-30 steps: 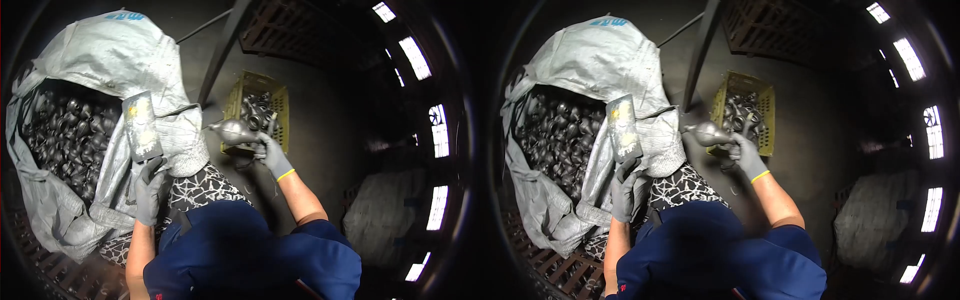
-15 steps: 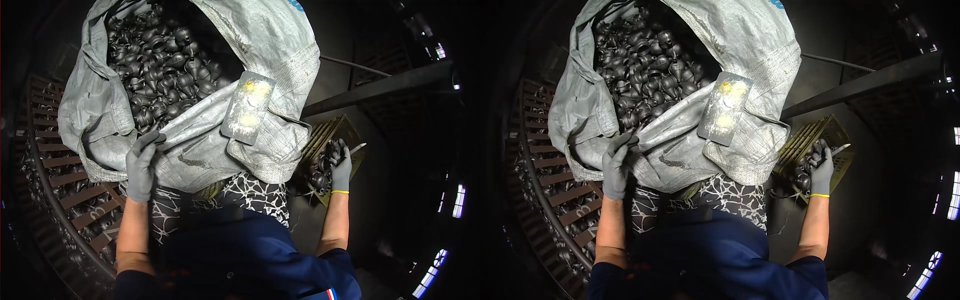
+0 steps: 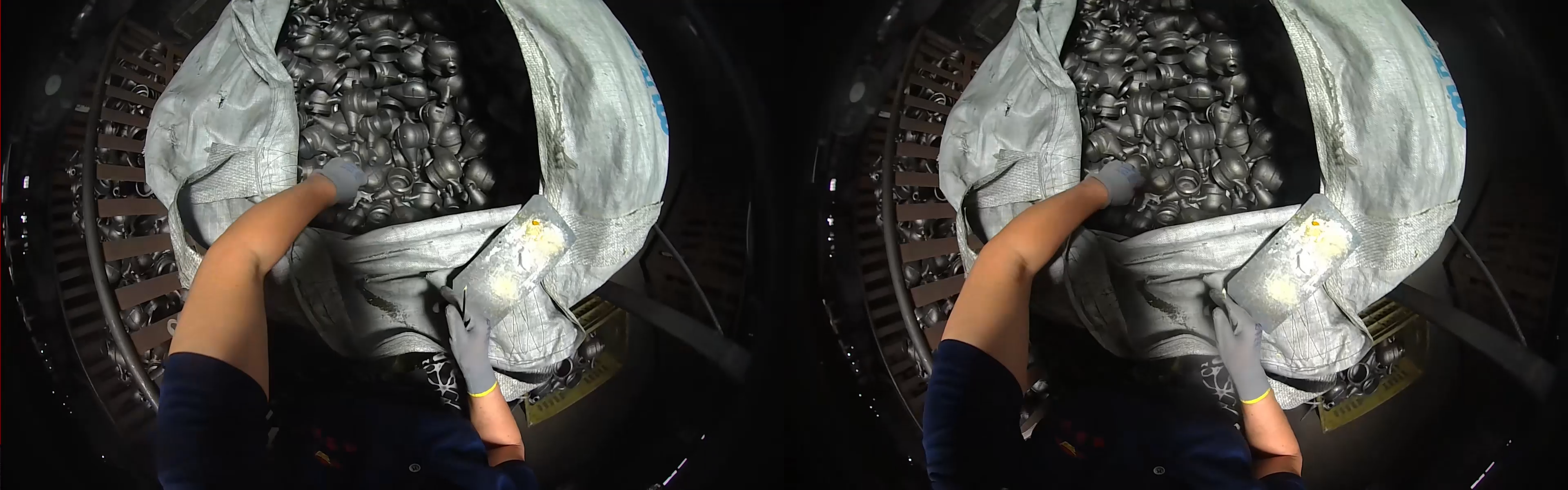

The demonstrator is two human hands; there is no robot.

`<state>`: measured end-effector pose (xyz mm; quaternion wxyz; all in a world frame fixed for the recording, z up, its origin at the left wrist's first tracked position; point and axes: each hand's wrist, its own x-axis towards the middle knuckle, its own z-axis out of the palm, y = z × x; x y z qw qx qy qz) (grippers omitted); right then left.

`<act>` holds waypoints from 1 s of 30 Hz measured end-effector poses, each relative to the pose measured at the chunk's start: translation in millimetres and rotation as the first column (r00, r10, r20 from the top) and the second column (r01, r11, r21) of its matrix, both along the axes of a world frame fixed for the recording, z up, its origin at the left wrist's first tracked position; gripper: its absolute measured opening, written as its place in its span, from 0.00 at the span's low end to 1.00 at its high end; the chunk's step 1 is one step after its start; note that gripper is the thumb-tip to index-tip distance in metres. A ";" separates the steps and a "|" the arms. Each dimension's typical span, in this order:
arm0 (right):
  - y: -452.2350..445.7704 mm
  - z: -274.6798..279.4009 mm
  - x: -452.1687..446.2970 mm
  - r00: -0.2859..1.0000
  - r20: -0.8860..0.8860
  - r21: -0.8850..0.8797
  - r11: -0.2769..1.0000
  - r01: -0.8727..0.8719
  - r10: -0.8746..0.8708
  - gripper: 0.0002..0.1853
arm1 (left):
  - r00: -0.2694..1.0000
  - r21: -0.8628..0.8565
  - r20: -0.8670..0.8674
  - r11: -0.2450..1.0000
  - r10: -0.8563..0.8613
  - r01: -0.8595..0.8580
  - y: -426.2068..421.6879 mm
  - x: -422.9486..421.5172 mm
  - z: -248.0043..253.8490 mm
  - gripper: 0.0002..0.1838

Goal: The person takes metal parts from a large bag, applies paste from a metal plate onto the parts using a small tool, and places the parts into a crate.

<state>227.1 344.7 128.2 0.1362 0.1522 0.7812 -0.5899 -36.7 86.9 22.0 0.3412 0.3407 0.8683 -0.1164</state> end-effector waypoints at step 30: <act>24.5 -44.5 5.6 0.990 0.122 0.095 0.994 0.058 -0.069 0.15 | 0.871 -0.128 -0.015 0.863 0.491 -0.489 -144.2 15.3 -7.5 0.22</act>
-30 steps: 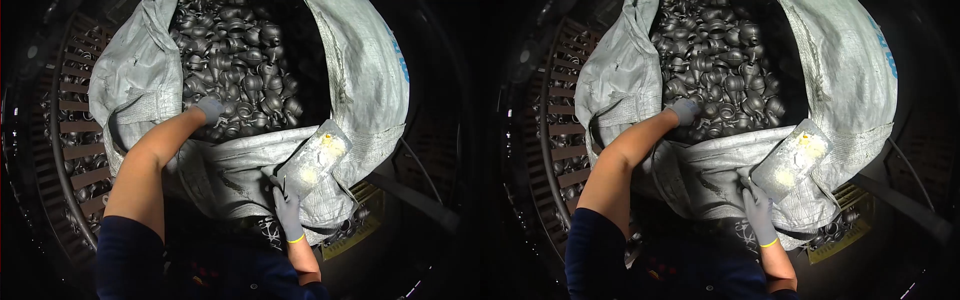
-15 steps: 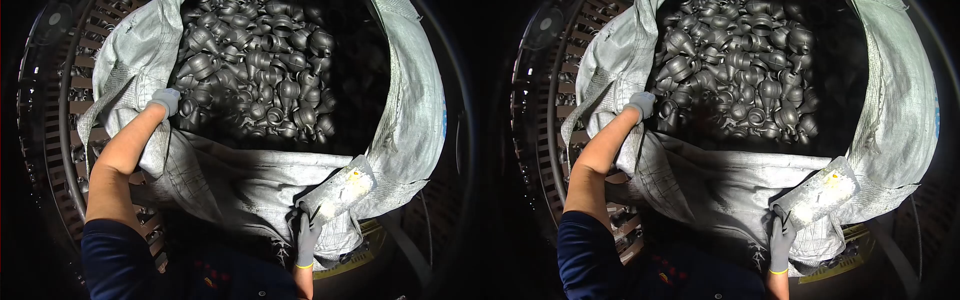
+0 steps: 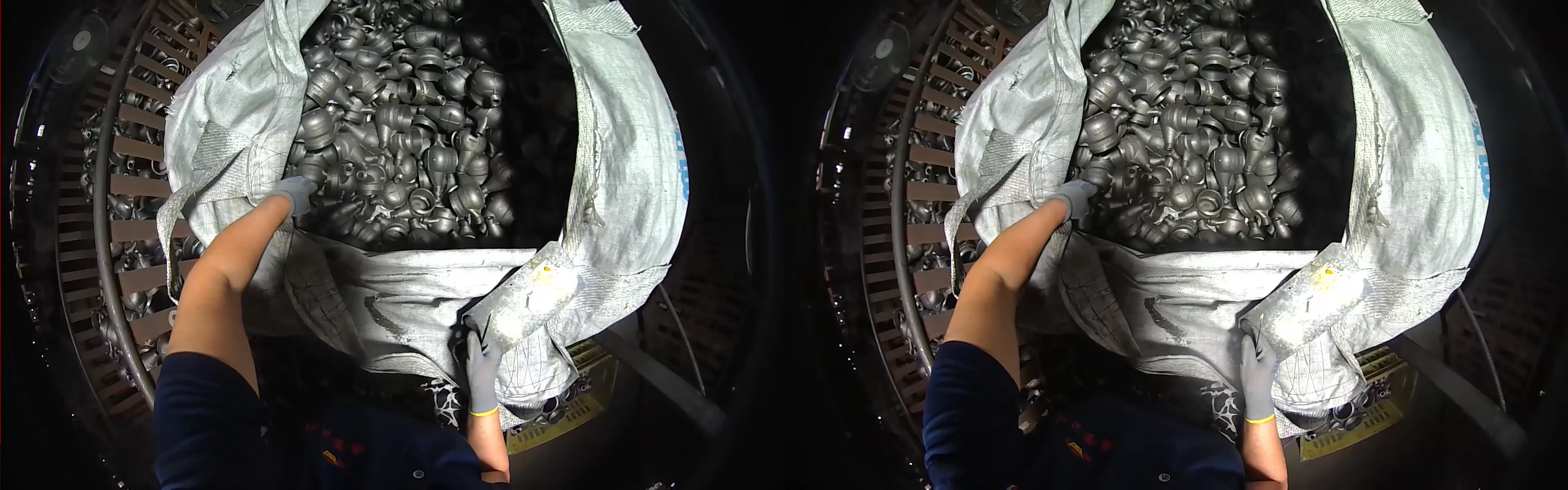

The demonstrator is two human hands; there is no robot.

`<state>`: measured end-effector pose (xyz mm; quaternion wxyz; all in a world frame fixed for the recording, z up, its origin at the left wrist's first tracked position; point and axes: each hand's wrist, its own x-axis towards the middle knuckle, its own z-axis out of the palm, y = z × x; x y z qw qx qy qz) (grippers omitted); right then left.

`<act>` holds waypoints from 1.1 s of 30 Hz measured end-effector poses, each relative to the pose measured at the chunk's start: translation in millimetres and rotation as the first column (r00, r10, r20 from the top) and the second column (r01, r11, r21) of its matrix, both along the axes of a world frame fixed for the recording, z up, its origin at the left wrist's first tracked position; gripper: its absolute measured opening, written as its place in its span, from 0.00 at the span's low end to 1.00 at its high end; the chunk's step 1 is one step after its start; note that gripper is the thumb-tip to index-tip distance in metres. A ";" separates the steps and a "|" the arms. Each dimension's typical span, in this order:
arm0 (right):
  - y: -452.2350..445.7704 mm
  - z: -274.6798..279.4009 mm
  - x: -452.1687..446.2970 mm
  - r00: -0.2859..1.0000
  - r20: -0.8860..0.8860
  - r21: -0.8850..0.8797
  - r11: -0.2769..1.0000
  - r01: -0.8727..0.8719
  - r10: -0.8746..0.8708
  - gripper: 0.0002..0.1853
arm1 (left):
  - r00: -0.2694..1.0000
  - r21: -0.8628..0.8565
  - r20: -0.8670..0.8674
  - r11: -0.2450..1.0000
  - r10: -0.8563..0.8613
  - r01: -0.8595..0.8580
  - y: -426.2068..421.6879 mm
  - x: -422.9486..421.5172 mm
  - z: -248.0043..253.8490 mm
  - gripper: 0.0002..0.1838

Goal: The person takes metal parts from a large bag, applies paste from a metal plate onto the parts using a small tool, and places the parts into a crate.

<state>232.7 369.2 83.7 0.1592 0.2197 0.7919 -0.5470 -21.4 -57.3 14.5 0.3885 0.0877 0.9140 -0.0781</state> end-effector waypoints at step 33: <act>-69.2 188.6 13.7 0.943 -0.332 -0.620 0.750 -0.232 0.018 0.18 | 0.778 0.202 0.603 -0.909 -0.177 -0.364 90.0 273.9 197.1 0.20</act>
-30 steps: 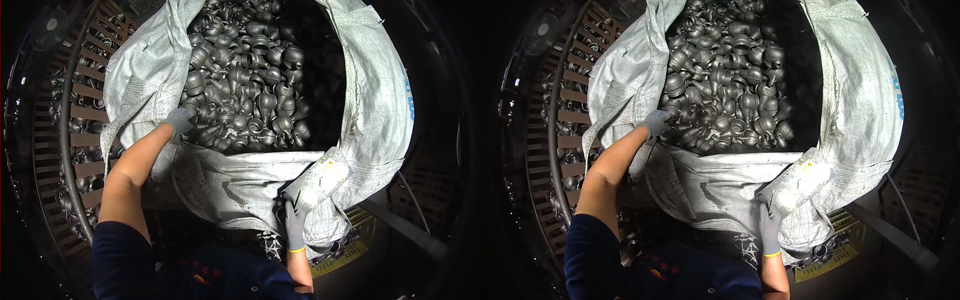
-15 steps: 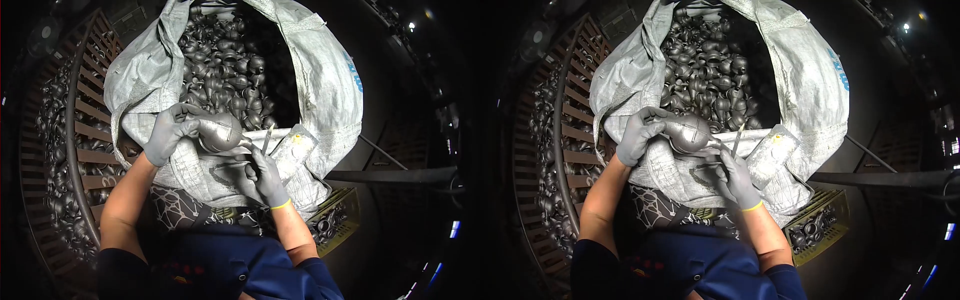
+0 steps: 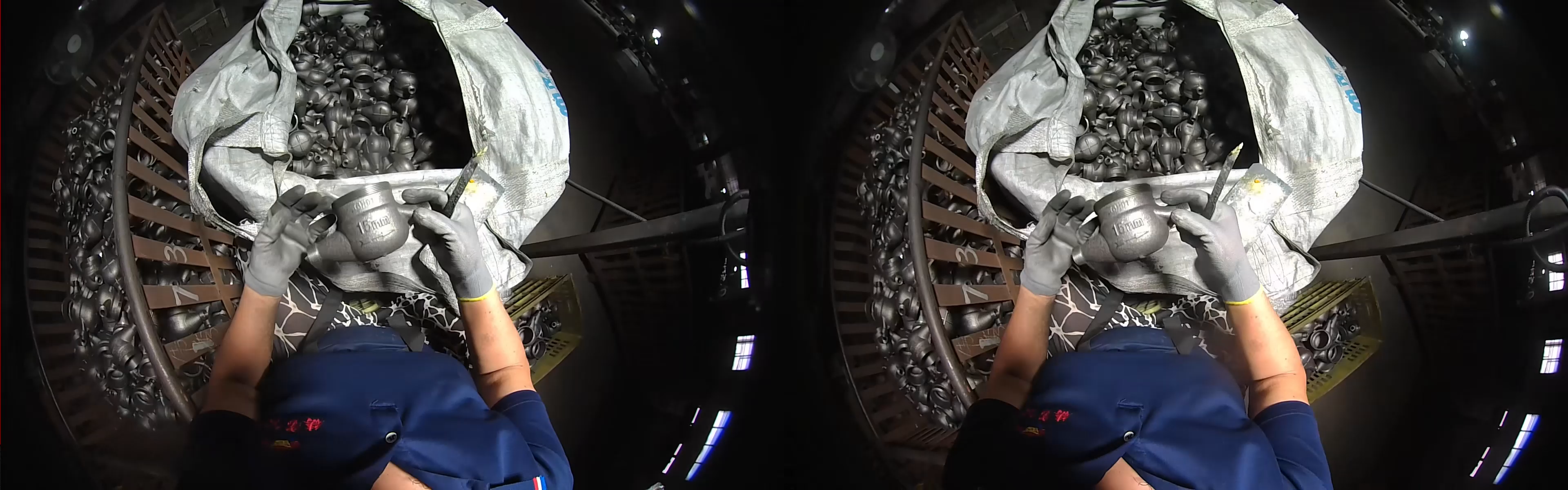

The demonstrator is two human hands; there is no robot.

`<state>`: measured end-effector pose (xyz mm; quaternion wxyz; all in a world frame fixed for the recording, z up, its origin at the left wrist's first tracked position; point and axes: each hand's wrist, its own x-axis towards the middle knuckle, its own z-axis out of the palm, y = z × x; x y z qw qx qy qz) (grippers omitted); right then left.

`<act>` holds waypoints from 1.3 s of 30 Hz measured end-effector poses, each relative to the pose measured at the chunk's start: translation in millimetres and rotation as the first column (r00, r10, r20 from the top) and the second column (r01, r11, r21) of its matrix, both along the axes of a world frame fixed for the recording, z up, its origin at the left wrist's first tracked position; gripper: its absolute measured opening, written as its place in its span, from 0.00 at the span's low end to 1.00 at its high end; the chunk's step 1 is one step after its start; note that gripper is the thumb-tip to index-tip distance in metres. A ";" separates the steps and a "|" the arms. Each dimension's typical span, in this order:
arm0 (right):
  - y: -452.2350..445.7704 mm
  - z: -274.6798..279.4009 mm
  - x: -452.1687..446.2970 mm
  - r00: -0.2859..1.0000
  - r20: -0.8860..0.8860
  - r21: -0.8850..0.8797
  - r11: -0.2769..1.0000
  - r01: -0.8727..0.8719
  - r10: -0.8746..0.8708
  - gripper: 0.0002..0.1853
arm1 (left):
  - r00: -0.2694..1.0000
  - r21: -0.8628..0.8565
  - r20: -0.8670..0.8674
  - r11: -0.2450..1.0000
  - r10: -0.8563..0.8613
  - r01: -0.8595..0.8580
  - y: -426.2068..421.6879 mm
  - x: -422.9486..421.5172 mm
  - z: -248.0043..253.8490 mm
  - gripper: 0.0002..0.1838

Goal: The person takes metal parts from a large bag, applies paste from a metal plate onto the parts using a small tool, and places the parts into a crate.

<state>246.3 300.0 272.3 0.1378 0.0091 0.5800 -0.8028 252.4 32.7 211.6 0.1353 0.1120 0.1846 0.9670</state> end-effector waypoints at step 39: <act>-28.1 -8.1 74.1 0.989 0.144 -0.043 0.998 0.034 -0.027 0.28 | 0.895 -0.015 0.444 0.999 0.043 -0.041 42.2 10.1 -37.0 0.24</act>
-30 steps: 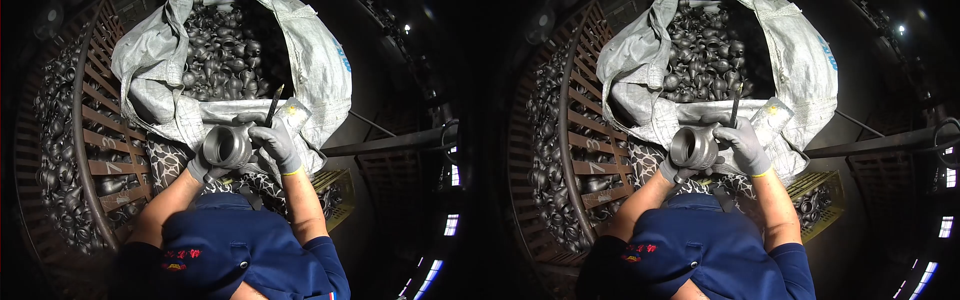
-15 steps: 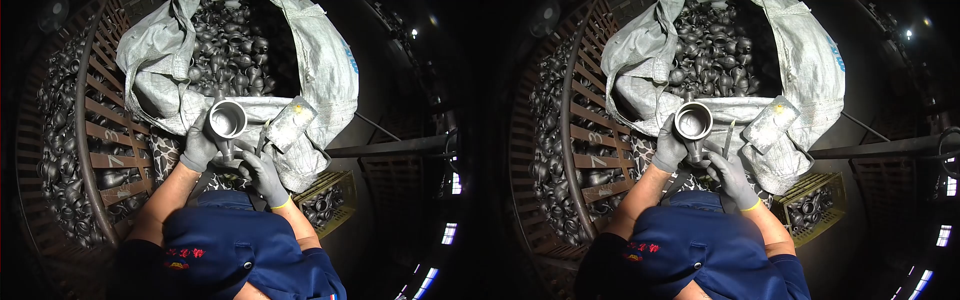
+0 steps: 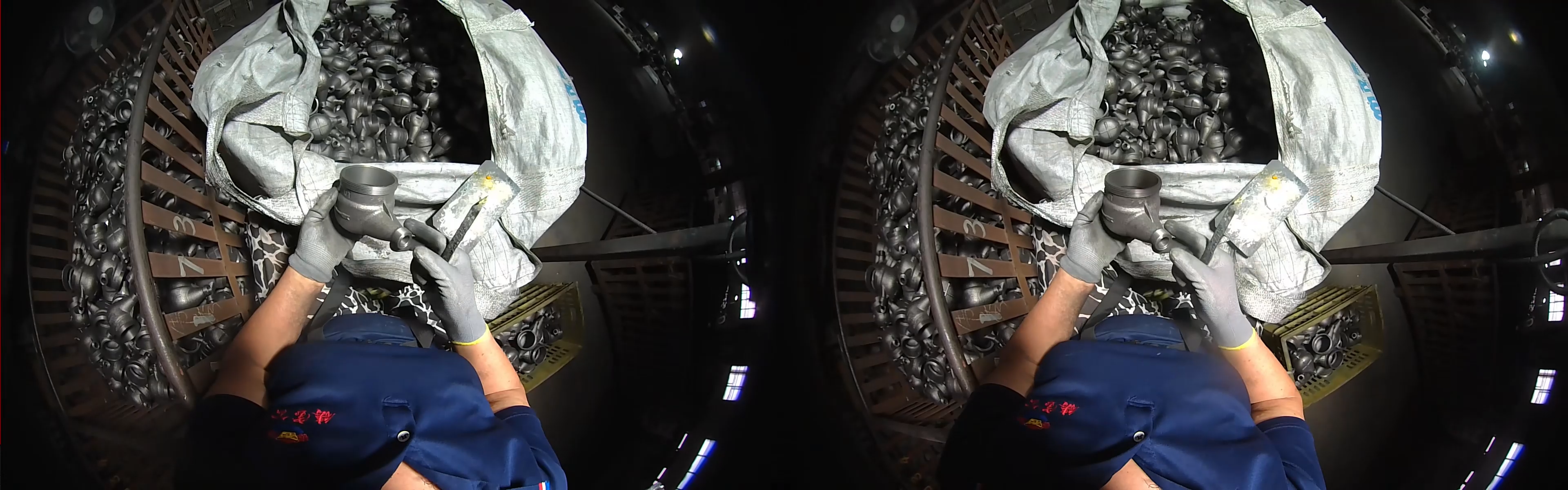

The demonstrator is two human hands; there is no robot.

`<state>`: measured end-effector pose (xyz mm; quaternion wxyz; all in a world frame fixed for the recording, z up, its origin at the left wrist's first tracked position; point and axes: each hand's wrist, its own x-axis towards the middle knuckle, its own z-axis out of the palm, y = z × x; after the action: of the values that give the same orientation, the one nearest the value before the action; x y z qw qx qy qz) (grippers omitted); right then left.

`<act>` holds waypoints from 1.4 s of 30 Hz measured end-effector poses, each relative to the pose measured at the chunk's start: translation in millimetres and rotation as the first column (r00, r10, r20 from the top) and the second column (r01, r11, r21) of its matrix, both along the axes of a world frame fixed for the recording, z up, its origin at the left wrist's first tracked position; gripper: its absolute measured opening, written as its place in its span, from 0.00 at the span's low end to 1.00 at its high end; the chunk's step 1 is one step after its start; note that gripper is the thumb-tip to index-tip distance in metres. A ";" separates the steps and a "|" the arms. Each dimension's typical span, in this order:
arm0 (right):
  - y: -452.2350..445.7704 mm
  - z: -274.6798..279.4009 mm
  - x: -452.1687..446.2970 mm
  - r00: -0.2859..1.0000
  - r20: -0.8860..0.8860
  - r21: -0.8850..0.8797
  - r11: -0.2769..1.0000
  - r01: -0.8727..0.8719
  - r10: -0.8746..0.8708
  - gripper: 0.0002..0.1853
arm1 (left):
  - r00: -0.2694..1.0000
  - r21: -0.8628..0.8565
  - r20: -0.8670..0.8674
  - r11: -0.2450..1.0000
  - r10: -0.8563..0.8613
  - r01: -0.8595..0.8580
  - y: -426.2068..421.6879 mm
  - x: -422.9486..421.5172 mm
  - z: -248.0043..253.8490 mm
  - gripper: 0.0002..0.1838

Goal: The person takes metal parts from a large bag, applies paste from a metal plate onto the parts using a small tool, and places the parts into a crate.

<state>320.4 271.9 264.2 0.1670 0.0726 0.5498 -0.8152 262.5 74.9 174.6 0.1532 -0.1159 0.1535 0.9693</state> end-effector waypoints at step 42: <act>14.6 19.9 9.6 0.859 -0.357 0.731 0.682 0.014 0.366 0.21 | 0.961 -0.134 -0.258 0.989 -0.102 0.069 8.1 41.6 53.8 0.26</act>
<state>330.0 286.5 284.1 0.0656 -0.1265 0.8487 -0.5093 304.1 83.1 228.4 0.1657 0.0120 0.2371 0.9572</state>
